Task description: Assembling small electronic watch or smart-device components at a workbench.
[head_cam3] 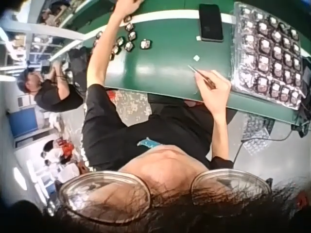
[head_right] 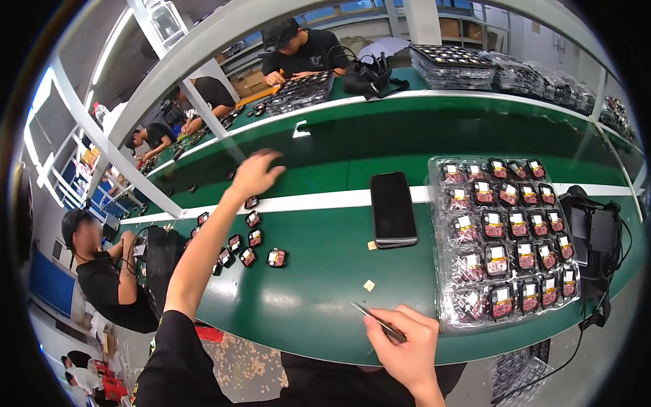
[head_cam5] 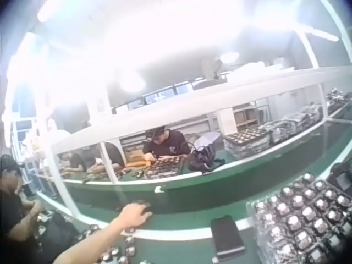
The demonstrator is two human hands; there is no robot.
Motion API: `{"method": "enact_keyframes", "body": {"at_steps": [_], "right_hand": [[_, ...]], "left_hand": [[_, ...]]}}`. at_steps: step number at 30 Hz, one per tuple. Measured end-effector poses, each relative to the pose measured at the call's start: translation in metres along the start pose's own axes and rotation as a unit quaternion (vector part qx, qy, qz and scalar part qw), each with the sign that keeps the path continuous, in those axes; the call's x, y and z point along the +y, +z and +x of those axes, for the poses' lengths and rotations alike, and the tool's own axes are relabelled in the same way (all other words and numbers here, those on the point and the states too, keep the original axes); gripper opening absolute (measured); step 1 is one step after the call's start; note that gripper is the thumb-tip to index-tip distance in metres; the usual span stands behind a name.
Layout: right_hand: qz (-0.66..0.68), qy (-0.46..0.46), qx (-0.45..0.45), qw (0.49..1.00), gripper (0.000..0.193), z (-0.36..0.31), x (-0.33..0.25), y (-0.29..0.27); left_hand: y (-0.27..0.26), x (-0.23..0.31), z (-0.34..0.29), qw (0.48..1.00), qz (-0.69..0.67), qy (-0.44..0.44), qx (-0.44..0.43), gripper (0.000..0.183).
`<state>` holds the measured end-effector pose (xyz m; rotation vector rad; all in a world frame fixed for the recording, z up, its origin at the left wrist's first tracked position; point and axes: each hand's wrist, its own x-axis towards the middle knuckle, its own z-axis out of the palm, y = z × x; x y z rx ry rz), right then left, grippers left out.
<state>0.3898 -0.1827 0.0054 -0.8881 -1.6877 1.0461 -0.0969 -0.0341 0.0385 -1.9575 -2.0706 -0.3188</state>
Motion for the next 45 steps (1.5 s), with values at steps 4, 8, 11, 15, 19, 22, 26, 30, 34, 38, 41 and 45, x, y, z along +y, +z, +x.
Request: {"method": "enact_keyframes", "body": {"at_steps": [4, 8, 11, 15, 19, 22, 26, 30, 34, 38, 41, 45], "right_hand": [[-0.024, 0.023, 0.001, 0.999, 0.016, -0.003, 0.004, 0.000], [-0.039, 0.035, -0.003, 0.999, 0.015, -0.003, -0.001, 0.002], [-0.027, 0.069, 0.003, 0.997, 0.015, -0.002, -0.003, 0.004], [-0.036, 0.073, 0.038, 0.996, 0.015, -0.003, 0.005, 0.002], [-0.034, 0.063, 0.035, 0.997, 0.016, 0.004, 0.000, 0.004], [-0.031, 0.046, 0.028, 0.998, 0.018, 0.004, 0.006, 0.006], [-0.044, 0.030, 0.028, 0.998, 0.020, 0.004, 0.008, 0.007], [-0.066, 0.037, 0.025, 0.997, 0.019, 0.001, 0.007, 0.004], [-0.066, 0.033, 0.011, 0.997, 0.019, 0.002, 0.004, 0.003], [-0.031, 0.057, -0.021, 0.998, 0.018, 0.017, 0.003, 0.008], [-0.014, 0.061, -0.074, 0.995, 0.012, 0.023, 0.003, 0.008], [-0.099, 0.003, -0.086, 0.991, 0.011, 0.027, 0.006, 0.017]], "left_hand": [[0.033, -0.114, -0.037, 0.956, 0.056, -0.288, -0.005, 0.040], [0.034, -0.169, -0.049, 0.977, -0.013, -0.207, 0.045, 0.036], [0.029, -0.105, -0.042, 0.988, -0.131, -0.068, 0.033, 0.039], [-0.023, 0.072, -0.071, 0.938, -0.311, 0.130, -0.079, 0.051], [-0.051, 0.156, -0.132, 0.865, -0.386, 0.262, -0.186, 0.066], [-0.058, 0.170, -0.145, 0.868, -0.407, 0.244, -0.148, 0.082], [-0.051, 0.179, -0.155, 0.917, -0.320, 0.221, -0.090, 0.091], [-0.045, 0.180, -0.158, 0.940, -0.279, 0.181, -0.080, 0.075], [-0.038, 0.171, -0.156, 0.908, -0.340, 0.220, -0.108, 0.060], [-0.037, 0.177, -0.159, 0.864, -0.428, 0.216, -0.154, 0.057], [-0.036, 0.178, -0.164, 0.863, -0.409, 0.250, -0.160, 0.057], [-0.032, 0.175, -0.161, 0.857, -0.424, 0.248, -0.158, 0.058]]}}
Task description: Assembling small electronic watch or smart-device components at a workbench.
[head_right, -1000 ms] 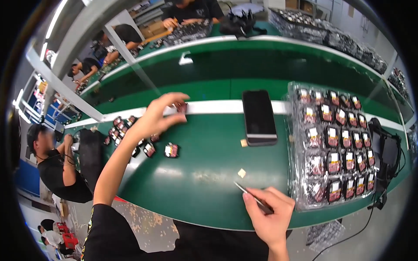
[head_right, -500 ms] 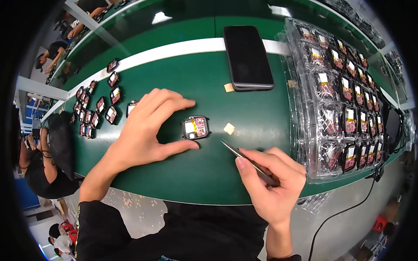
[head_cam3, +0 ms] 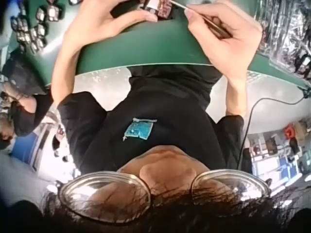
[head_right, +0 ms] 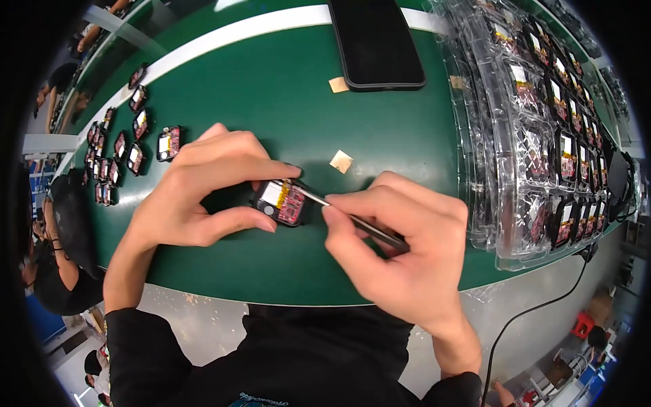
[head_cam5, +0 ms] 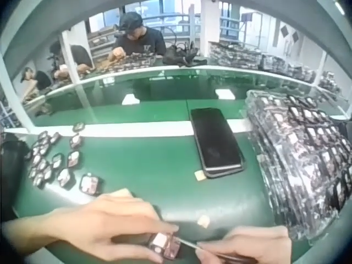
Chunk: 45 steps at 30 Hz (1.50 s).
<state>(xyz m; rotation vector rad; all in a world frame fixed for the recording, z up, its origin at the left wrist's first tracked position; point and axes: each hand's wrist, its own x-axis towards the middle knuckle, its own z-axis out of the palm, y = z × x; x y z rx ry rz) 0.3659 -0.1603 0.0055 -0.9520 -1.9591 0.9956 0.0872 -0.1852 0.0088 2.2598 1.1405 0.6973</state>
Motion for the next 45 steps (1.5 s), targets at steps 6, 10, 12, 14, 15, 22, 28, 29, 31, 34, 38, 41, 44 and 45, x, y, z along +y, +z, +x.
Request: {"method": "enact_keyframes", "body": {"at_steps": [6, 10, 12, 14, 15, 22, 28, 29, 31, 34, 38, 41, 44, 45], "right_hand": [[-0.030, -0.026, -0.004, 0.999, 0.014, 0.001, 0.005, 0.006], [-0.038, 0.029, -0.003, 0.999, 0.013, 0.001, -0.003, 0.007], [-0.040, 0.021, -0.003, 0.999, 0.013, 0.001, -0.002, 0.006], [-0.039, 0.008, -0.004, 0.999, 0.012, 0.002, 0.002, 0.005], [-0.038, -0.007, -0.006, 0.999, 0.012, 0.001, 0.004, 0.005], [-0.020, 0.005, 0.002, 1.000, 0.010, 0.000, 0.004, 0.006], [-0.032, 0.009, 0.000, 0.999, 0.012, -0.001, 0.002, 0.003], [-0.057, -0.021, 0.011, 0.998, 0.015, -0.002, 0.003, 0.001], [-0.080, -0.052, 0.022, 0.995, 0.017, -0.004, 0.005, 0.003], [-0.112, -0.094, 0.043, 0.988, 0.024, -0.006, 0.006, 0.007], [-0.125, -0.112, 0.044, 0.985, 0.029, -0.005, 0.007, 0.011], [-0.129, -0.118, 0.041, 0.984, 0.030, -0.004, 0.008, 0.013], [-0.135, -0.113, 0.037, 0.984, 0.029, -0.005, 0.006, 0.012], [-0.132, -0.104, 0.032, 0.985, 0.028, -0.005, 0.005, 0.012]], "left_hand": [[0.000, -0.003, 0.002, 1.000, 0.001, -0.010, -0.015, 0.059], [-0.001, -0.004, 0.003, 1.000, 0.007, -0.009, -0.010, 0.062], [0.000, -0.003, 0.003, 1.000, 0.004, -0.008, -0.009, 0.062], [0.000, -0.003, 0.004, 1.000, 0.002, -0.003, -0.007, 0.062], [0.000, -0.003, 0.004, 1.000, 0.005, -0.005, -0.010, 0.063], [-0.002, -0.001, 0.005, 0.999, 0.012, -0.017, -0.024, 0.064], [-0.004, 0.002, 0.006, 0.999, 0.007, -0.033, -0.018, 0.064], [-0.003, 0.002, 0.006, 0.999, 0.009, -0.033, -0.017, 0.064], [-0.001, 0.001, 0.004, 0.998, -0.030, -0.048, 0.012, 0.059], [0.001, 0.001, 0.004, 0.999, -0.016, -0.045, 0.015, 0.053], [0.001, 0.000, 0.004, 0.999, -0.009, -0.044, 0.009, 0.052], [0.001, -0.001, 0.004, 0.999, -0.011, -0.050, 0.008, 0.052], [-0.002, -0.002, 0.005, 0.999, -0.008, -0.039, 0.000, 0.053], [-0.003, -0.003, 0.005, 0.999, -0.007, -0.031, -0.007, 0.055]]}}
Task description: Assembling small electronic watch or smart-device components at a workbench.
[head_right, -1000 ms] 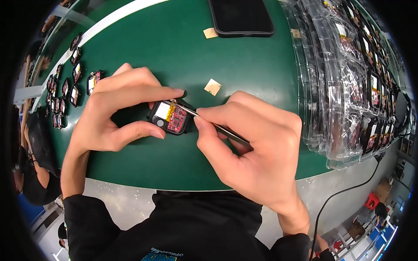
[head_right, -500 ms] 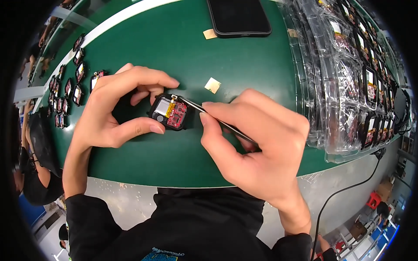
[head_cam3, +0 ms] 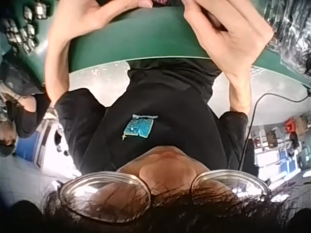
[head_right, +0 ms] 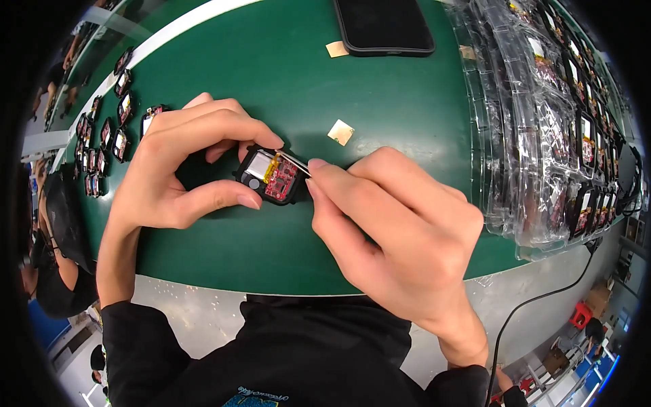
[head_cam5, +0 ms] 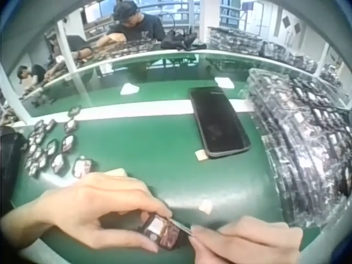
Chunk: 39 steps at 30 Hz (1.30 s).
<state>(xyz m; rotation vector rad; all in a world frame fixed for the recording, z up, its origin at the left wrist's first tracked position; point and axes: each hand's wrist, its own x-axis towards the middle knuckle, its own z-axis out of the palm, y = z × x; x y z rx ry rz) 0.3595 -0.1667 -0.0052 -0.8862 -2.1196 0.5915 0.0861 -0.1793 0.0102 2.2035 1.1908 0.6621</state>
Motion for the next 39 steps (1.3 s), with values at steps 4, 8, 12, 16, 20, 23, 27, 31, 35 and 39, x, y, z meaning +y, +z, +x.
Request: {"method": "enact_keyframes", "body": {"at_steps": [4, 8, 12, 16, 20, 23, 27, 31, 35, 39], "right_hand": [[0.071, 0.075, -0.033, 0.994, 0.025, 0.004, -0.004, -0.008], [0.092, 0.079, -0.061, 0.991, 0.021, 0.005, 0.001, -0.012], [0.093, 0.080, -0.067, 0.990, 0.021, 0.005, 0.002, -0.012], [0.097, 0.082, -0.067, 0.990, 0.021, 0.005, 0.002, -0.011], [0.092, 0.079, -0.065, 0.990, 0.021, 0.004, 0.002, -0.010], [0.092, 0.087, -0.072, 0.989, 0.022, 0.005, 0.001, -0.011], [0.098, 0.082, -0.059, 0.990, 0.022, 0.003, 0.002, -0.009], [0.103, 0.077, -0.049, 0.990, 0.021, 0.002, 0.001, -0.010], [0.105, 0.070, -0.048, 0.991, 0.021, 0.003, 0.003, -0.006], [0.106, 0.048, -0.032, 0.993, 0.019, 0.002, 0.003, -0.006]], "left_hand": [[-0.005, -0.007, 0.000, 0.999, -0.034, 0.012, -0.027, 0.059], [-0.007, -0.007, 0.002, 0.998, -0.039, 0.000, -0.040, 0.060], [-0.007, -0.007, 0.002, 0.999, -0.030, 0.000, -0.041, 0.060], [-0.006, -0.006, 0.004, 0.999, -0.011, 0.017, -0.037, 0.058], [-0.003, -0.007, 0.004, 0.998, -0.010, 0.047, -0.033, 0.054], [-0.003, -0.006, 0.003, 0.998, -0.002, 0.067, -0.022, 0.051], [-0.004, -0.007, 0.003, 0.998, -0.003, 0.063, -0.029, 0.052], [-0.004, -0.004, 0.007, 0.997, -0.014, 0.070, -0.023, 0.051], [-0.006, -0.006, 0.003, 0.998, -0.005, 0.057, -0.033, 0.049], [-0.009, 0.000, 0.006, 0.998, -0.005, 0.047, -0.041, 0.046]]}}
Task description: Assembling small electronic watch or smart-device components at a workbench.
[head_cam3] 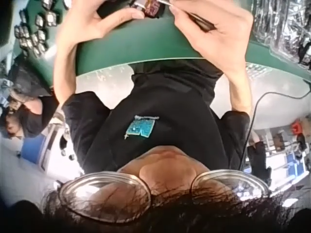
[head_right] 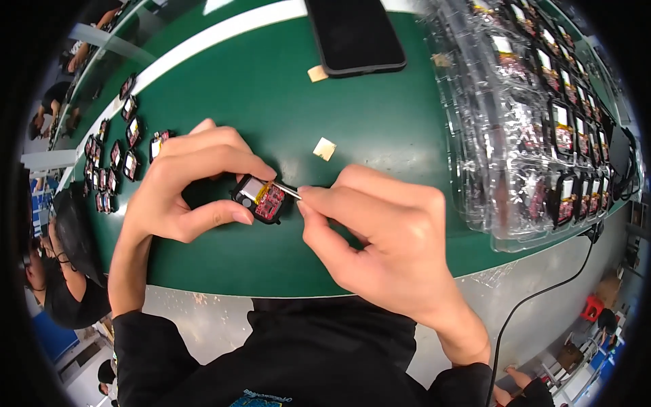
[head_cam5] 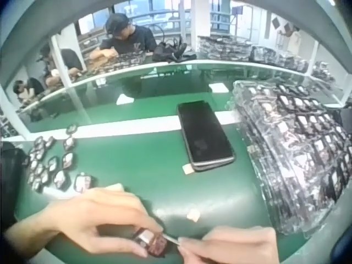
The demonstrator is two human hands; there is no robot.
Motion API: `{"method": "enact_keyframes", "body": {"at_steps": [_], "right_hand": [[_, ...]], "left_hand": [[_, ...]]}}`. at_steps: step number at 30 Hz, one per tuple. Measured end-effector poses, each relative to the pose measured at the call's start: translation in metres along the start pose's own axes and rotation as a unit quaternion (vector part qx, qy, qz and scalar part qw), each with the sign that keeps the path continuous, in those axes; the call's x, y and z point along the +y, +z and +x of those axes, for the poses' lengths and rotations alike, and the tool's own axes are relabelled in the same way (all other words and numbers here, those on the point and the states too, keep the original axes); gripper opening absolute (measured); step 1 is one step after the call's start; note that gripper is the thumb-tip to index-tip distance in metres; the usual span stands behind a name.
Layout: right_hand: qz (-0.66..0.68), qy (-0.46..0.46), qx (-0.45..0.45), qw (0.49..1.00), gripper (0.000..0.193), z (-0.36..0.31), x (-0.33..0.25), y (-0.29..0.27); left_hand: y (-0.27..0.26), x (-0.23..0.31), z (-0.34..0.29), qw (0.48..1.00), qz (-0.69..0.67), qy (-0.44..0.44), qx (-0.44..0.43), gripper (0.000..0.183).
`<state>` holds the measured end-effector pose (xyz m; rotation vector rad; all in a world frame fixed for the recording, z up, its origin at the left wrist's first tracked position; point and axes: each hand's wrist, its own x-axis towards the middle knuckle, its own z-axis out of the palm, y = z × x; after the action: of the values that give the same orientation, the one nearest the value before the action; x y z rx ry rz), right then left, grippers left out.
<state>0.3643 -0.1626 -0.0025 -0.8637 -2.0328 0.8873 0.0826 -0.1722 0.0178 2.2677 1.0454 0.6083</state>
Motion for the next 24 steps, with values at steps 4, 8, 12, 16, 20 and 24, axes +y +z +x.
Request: {"method": "enact_keyframes", "body": {"at_steps": [4, 8, 12, 16, 20, 24], "right_hand": [[0.015, -0.007, 0.004, 1.000, 0.018, -0.002, 0.000, -0.004], [0.047, 0.015, 0.056, 0.997, 0.016, -0.006, -0.004, -0.008], [0.078, 0.052, 0.115, 0.989, 0.013, -0.012, -0.003, -0.008], [0.078, 0.022, 0.132, 0.988, 0.016, -0.013, -0.003, -0.005], [0.102, 0.038, 0.143, 0.984, 0.011, -0.016, -0.003, -0.009], [0.095, 0.021, 0.155, 0.983, 0.013, -0.014, 0.000, -0.009]], "left_hand": [[-0.003, 0.004, 0.003, 1.000, -0.008, -0.006, -0.007, 0.046], [-0.006, 0.013, 0.001, 1.000, -0.002, -0.029, -0.003, 0.049], [-0.001, 0.017, 0.002, 0.998, 0.049, -0.037, -0.009, 0.054], [0.001, 0.026, 0.004, 0.996, 0.087, -0.022, -0.007, 0.054], [-0.001, 0.030, 0.011, 0.995, 0.081, -0.060, -0.024, 0.052], [-0.018, 0.020, 0.020, 0.996, 0.034, -0.052, 0.056, 0.050]]}}
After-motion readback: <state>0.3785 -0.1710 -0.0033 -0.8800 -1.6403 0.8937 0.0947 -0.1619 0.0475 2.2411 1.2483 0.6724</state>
